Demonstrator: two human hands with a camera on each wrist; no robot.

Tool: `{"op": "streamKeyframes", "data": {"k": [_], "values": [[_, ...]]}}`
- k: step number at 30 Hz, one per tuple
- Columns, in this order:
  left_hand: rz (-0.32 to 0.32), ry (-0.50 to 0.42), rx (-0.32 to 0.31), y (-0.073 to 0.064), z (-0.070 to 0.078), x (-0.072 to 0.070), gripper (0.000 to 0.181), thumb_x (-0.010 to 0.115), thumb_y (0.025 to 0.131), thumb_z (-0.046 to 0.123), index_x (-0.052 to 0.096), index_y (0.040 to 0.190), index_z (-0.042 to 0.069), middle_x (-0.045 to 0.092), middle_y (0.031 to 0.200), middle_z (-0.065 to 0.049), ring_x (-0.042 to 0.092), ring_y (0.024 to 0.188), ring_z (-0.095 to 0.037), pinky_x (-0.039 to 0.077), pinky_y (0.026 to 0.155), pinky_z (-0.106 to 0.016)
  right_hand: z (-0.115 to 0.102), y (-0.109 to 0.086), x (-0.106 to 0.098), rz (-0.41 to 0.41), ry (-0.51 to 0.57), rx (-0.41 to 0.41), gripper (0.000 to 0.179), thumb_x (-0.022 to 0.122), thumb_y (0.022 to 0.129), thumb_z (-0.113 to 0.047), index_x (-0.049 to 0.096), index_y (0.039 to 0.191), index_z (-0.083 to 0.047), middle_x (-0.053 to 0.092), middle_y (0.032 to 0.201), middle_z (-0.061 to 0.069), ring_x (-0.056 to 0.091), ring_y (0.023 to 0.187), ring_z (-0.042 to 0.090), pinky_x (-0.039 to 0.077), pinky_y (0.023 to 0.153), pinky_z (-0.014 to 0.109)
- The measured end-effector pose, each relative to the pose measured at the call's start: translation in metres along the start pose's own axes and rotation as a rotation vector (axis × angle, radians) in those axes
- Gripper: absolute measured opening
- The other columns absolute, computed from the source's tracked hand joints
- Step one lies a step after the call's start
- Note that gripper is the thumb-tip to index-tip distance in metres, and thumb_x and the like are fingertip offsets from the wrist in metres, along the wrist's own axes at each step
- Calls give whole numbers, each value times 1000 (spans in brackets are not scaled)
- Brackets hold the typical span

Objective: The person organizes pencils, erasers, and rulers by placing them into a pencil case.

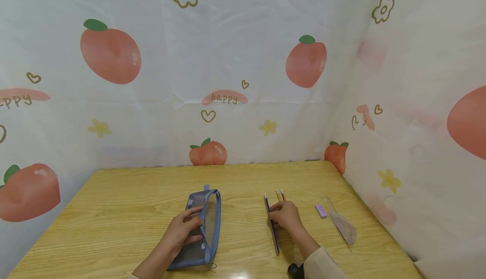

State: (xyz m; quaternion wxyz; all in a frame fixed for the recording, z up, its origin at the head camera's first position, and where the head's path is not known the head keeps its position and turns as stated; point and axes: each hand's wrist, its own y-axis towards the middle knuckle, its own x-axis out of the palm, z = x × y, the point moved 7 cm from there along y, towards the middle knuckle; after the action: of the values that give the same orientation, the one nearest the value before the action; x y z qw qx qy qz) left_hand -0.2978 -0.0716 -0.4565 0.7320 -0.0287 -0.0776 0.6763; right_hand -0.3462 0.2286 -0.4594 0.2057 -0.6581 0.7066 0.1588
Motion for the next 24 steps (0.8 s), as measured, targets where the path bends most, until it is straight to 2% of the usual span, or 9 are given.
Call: {"op": "streamKeyframes", "data": {"k": [5,11,18,24], "values": [[6,-1,-5,1,1,-1,53,54,77,7,45,129,-1,53,109,-20,56,82,-20,55,64,-36,2,-1,4,-31,110,46,23,67,72,-1,63,93,6,60,75,9,58,61,19,55,54,34],[6,-11,-3,1,1,-1,53,54,78,6,44,129,-1,54,104,-16,57,81,-20,56,64,-37,0,-4,10,-69,182,74,27,68,73,-3,62,98,8,61,78,10,59,62,19,55,56,34],[-3,-4,-1,1,0,0,54,54,78,6,42,131,-2,53,111,-19,57,84,-21,56,64,-36,-4,-5,20,-129,228,60,31,66,77,-5,60,104,10,62,80,10,60,64,19,55,58,34],[5,3,-10,1,-1,0,54,54,78,6,43,130,-1,54,109,-17,57,82,-19,56,63,-36,-9,-7,32,-164,263,55,32,66,77,-4,59,105,10,62,80,9,60,64,17,55,59,33]]}}
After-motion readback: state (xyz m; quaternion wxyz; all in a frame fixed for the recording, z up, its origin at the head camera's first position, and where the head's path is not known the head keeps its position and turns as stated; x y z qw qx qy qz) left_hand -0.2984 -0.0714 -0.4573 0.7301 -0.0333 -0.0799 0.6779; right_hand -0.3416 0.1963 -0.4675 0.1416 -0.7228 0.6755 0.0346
